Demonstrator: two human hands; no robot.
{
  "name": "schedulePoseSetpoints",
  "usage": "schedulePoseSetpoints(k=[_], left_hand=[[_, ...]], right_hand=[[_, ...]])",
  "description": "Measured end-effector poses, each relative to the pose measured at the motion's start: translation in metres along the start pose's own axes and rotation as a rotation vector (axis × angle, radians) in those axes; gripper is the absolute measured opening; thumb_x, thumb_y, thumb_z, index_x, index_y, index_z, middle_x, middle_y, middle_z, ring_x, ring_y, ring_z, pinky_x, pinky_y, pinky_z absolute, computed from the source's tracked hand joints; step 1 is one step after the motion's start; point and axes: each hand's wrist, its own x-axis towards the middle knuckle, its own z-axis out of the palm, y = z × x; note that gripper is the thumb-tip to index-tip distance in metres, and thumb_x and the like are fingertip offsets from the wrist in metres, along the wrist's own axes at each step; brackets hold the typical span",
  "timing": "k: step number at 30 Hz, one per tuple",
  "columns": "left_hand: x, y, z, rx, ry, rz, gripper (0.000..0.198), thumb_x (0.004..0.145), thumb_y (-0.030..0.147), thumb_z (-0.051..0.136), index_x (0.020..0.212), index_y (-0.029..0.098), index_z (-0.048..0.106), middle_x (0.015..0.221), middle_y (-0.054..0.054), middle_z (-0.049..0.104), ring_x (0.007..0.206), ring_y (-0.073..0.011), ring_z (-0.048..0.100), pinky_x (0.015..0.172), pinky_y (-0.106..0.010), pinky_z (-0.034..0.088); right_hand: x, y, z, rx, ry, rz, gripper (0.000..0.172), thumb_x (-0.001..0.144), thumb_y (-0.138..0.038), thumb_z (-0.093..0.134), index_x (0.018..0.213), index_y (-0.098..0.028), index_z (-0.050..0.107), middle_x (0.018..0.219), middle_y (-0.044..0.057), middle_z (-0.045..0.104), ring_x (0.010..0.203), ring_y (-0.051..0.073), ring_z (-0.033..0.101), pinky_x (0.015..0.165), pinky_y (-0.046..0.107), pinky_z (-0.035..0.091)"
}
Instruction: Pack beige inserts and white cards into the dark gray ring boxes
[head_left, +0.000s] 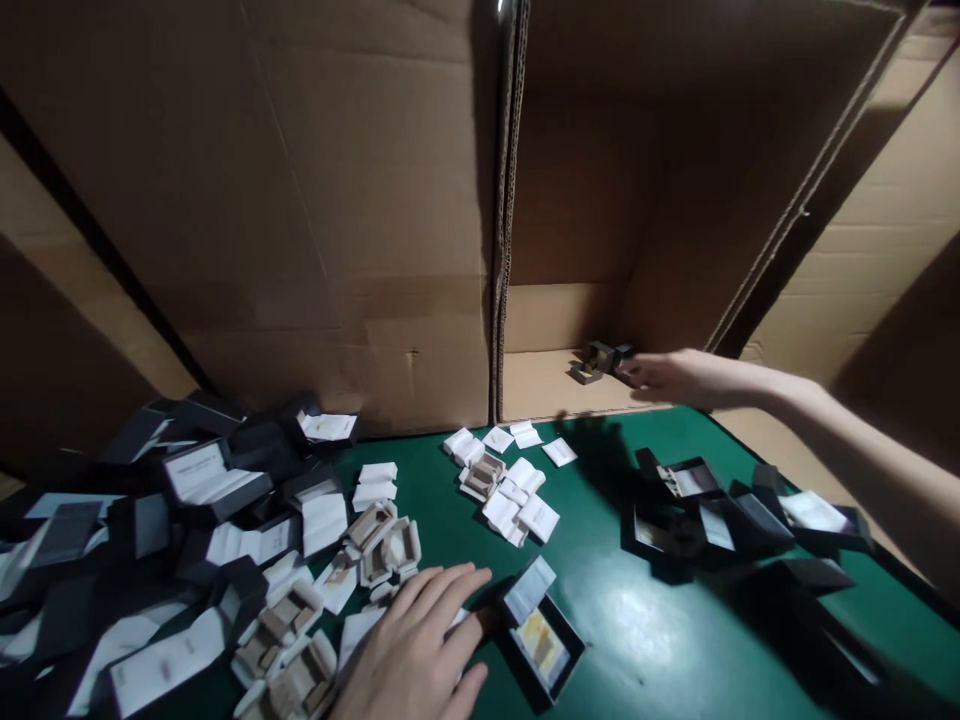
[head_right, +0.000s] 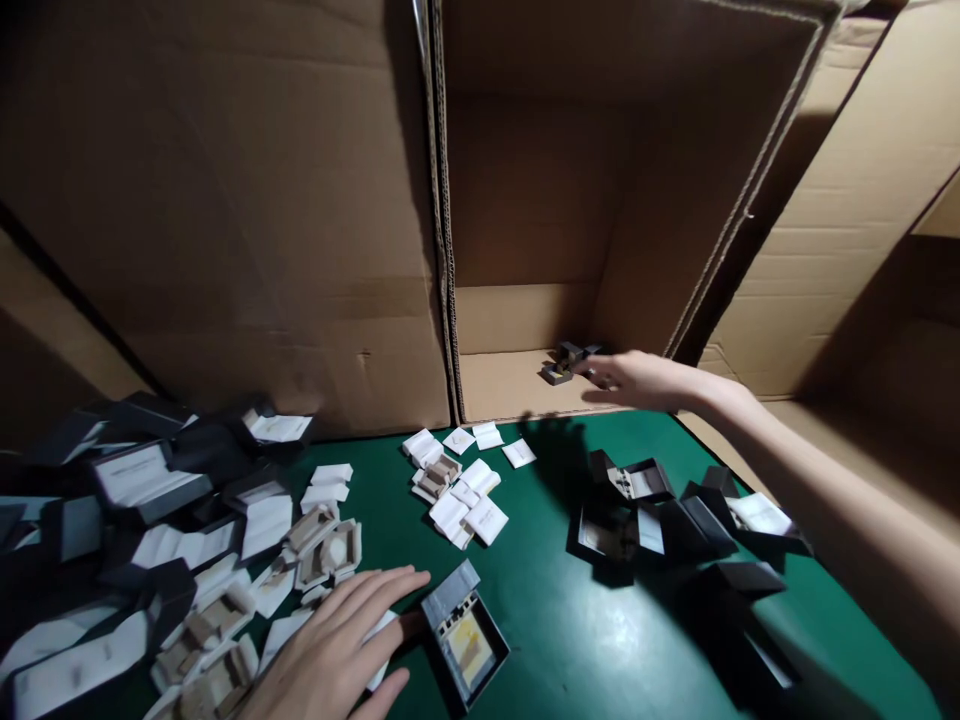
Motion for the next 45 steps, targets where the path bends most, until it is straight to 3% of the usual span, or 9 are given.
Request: schedulePoseSetpoints(k=[4, 7, 11, 15, 25, 30, 38, 42, 45], left_hand=[[0.0, -0.001, 0.003, -0.046, 0.035, -0.019, 0.014, 0.08, 0.015, 0.052, 0.087, 0.021, 0.062, 0.127, -0.002, 0.059, 0.112, -0.0244, 0.059, 0.087, -0.042, 0.056], [-0.001, -0.002, 0.005, -0.078, 0.057, -0.02, 0.014, 0.079, 0.015, 0.051, 0.086, 0.021, 0.062, 0.125, -0.002, 0.06, 0.112, -0.0242, 0.059, 0.087, -0.041, 0.056], [-0.003, -0.003, 0.005, -0.117, -0.013, -0.047, 0.018, 0.078, 0.013, 0.052, 0.09, 0.022, 0.062, 0.126, -0.002, 0.059, 0.114, -0.0237, 0.056, 0.09, -0.041, 0.054], [-0.005, -0.005, 0.01, -0.155, -0.006, -0.04, 0.016, 0.078, 0.017, 0.053, 0.091, 0.021, 0.061, 0.129, -0.003, 0.056, 0.115, -0.0244, 0.054, 0.092, -0.043, 0.051], [-0.006, 0.005, -0.001, -0.2, -0.04, -0.092, 0.013, 0.085, 0.02, 0.051, 0.093, 0.02, 0.061, 0.13, -0.004, 0.055, 0.119, -0.0243, 0.05, 0.097, -0.045, 0.048], [-0.009, 0.008, -0.001, -0.182, -0.015, -0.093, 0.012, 0.087, 0.021, 0.052, 0.092, 0.02, 0.062, 0.129, -0.004, 0.055, 0.118, -0.0246, 0.05, 0.097, -0.046, 0.047], [-0.01, 0.01, -0.002, -0.116, -0.015, -0.05, 0.013, 0.086, 0.02, 0.053, 0.096, 0.019, 0.062, 0.126, -0.007, 0.055, 0.117, -0.0248, 0.05, 0.095, -0.046, 0.046], [-0.011, 0.009, -0.003, -0.09, 0.008, -0.05, 0.015, 0.086, 0.02, 0.054, 0.1, 0.019, 0.061, 0.117, -0.007, 0.056, 0.11, -0.0233, 0.052, 0.091, -0.043, 0.048], [-0.012, 0.006, -0.003, -0.067, 0.005, -0.035, 0.017, 0.087, 0.02, 0.054, 0.102, 0.02, 0.061, 0.112, -0.006, 0.057, 0.105, -0.0217, 0.054, 0.089, -0.04, 0.048]], right_hand=[[0.078, 0.016, 0.014, -0.113, 0.224, 0.203, 0.067, 0.08, -0.062, 0.047, 0.135, -0.023, 0.044, 0.125, 0.014, 0.058, 0.106, 0.032, 0.058, 0.081, 0.042, 0.049], [0.116, 0.026, 0.034, -0.182, 0.195, 0.391, 0.073, 0.076, -0.066, 0.05, 0.136, -0.026, 0.042, 0.127, 0.014, 0.055, 0.107, 0.033, 0.056, 0.081, 0.043, 0.047], [0.137, 0.037, 0.06, -0.145, 0.066, 0.493, 0.072, 0.068, -0.064, 0.059, 0.131, -0.029, 0.05, 0.118, 0.013, 0.061, 0.101, 0.034, 0.058, 0.074, 0.041, 0.048], [0.137, 0.047, 0.075, -0.157, 0.073, 0.481, 0.067, 0.067, -0.057, 0.063, 0.126, -0.028, 0.054, 0.107, 0.014, 0.065, 0.1, 0.035, 0.057, 0.071, 0.04, 0.047], [0.057, 0.043, 0.08, -0.184, 0.076, 0.264, 0.06, 0.075, -0.057, 0.055, 0.126, -0.027, 0.05, 0.1, 0.011, 0.069, 0.087, 0.033, 0.062, 0.067, 0.037, 0.045], [-0.001, 0.033, 0.082, -0.138, 0.106, 0.005, 0.053, 0.082, -0.044, 0.049, 0.128, -0.017, 0.046, 0.105, 0.015, 0.069, 0.087, 0.029, 0.064, 0.076, 0.035, 0.045], [-0.073, 0.019, 0.087, -0.1, 0.132, 0.134, 0.044, 0.086, -0.049, 0.04, 0.121, -0.024, 0.054, 0.099, 0.017, 0.068, 0.081, 0.034, 0.064, 0.063, 0.039, 0.046], [-0.084, 0.018, 0.083, -0.099, 0.211, 0.168, 0.037, 0.086, -0.046, 0.041, 0.1, -0.02, 0.064, 0.111, 0.017, 0.062, 0.089, 0.031, 0.063, 0.074, 0.038, 0.049], [-0.088, 0.008, 0.079, -0.167, 0.247, 0.234, 0.04, 0.084, -0.044, 0.047, 0.105, -0.015, 0.064, 0.125, 0.021, 0.053, 0.103, 0.036, 0.058, 0.083, 0.043, 0.048]])
